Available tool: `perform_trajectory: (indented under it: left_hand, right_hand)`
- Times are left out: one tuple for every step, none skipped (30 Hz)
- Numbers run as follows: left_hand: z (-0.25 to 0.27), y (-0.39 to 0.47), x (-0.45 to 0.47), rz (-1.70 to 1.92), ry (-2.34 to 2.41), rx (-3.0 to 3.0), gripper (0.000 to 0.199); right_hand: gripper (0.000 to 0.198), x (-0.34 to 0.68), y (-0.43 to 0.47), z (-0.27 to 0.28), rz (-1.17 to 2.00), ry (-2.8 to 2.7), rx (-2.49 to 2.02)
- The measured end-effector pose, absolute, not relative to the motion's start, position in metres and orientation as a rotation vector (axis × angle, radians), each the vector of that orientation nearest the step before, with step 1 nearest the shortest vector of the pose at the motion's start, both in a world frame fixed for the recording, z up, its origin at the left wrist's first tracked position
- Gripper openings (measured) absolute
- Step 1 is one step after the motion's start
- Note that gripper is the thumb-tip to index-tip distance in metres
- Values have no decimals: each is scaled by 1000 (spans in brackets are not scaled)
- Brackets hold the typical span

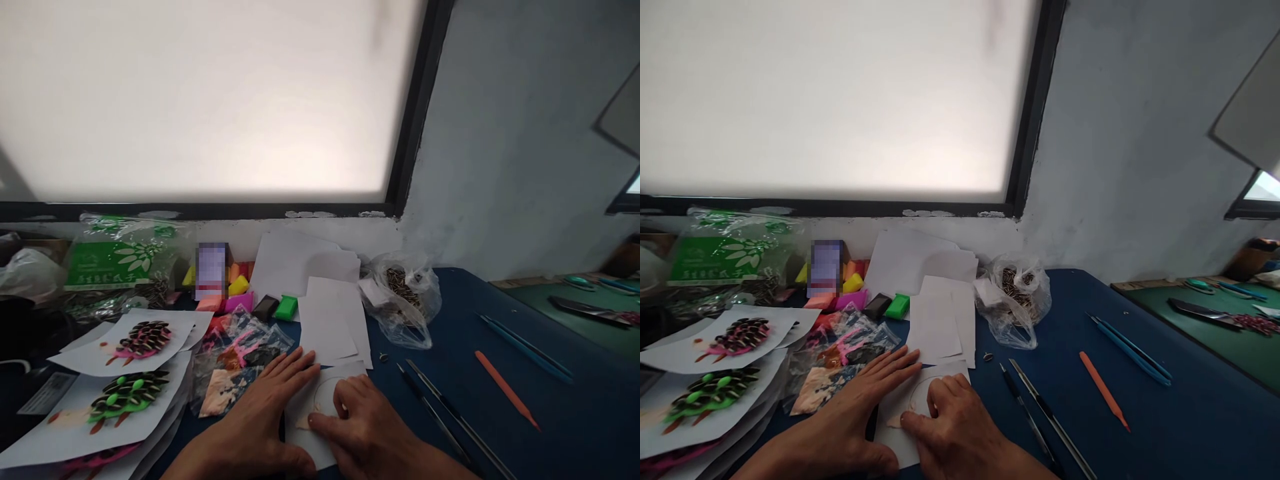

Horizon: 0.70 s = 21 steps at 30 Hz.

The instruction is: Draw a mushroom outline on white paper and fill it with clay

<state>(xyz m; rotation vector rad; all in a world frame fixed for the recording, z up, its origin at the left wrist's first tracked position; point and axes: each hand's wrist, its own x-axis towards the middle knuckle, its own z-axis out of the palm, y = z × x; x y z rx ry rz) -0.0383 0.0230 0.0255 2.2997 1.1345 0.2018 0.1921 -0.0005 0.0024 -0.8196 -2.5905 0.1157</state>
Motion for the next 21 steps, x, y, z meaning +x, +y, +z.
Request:
perform_trajectory:
  left_hand:
    - [25,23,-38,200,1133,2302,110]
    - [24,23,-39,201,1132,2305,110]
    - [23,23,-39,205,1131,2308,110]
    - [22,23,-39,208,1130,2309,111]
    - [22,23,-39,213,1131,2309,112]
    - [21,23,-39,219,1129,2307,112]
    - [21,22,-40,229,1124,2306,111]
    - [20,22,-41,245,1114,2307,109]
    - [20,22,-41,266,1101,2308,107]
    - [19,22,-42,287,1086,2308,105]
    - [18,22,-43,305,1073,2307,104]
    - [18,22,-43,316,1063,2305,103]
    - [17,23,-44,321,1059,2303,102]
    - [17,23,-44,321,1058,2301,103]
    - [17,23,-43,320,1059,2302,103]
    - [18,24,-43,318,1062,2302,104]
    - [19,24,-42,314,1067,2299,104]
    - [20,24,-41,304,1076,2291,104]
    - [21,24,-41,291,1086,2281,105]
    - [22,23,-41,281,1095,2266,107]
    - [22,23,-42,280,1102,2246,107]
  right_hand:
    - [31,192,-1,3,119,-2582,-827]
    - [33,192,-1,3,129,-2573,-836]
    - [35,192,-2,4,142,-2568,-841]
    - [37,192,-2,4,152,-2566,-841]
    - [39,192,-2,5,161,-2571,-838]
    - [39,192,-3,5,164,-2582,-833]
    - [38,191,-3,5,159,-2596,-829]
    - [36,191,-2,5,149,-2610,-826]
    - [32,191,-2,5,135,-2621,-826]
    - [28,191,-1,4,125,-2628,-832]
    - [26,191,-1,4,122,-2629,-831]
    - [26,192,-1,4,127,-2624,-824]
    - [27,193,-1,4,139,-2610,-818]
    - [31,193,-1,4,152,-2585,-813]
    - [34,194,-1,4,160,-2551,-809]
    - [36,195,-2,4,161,-2513,-808]
    - [36,196,-2,4,156,-2477,-811]
    - [36,196,-2,4,150,-2446,-815]
    - [34,197,-2,4,145,-2419,-818]
    - [32,197,-2,4,152,-2393,-823]
    - [31,197,-2,4,171,-2365,-831]
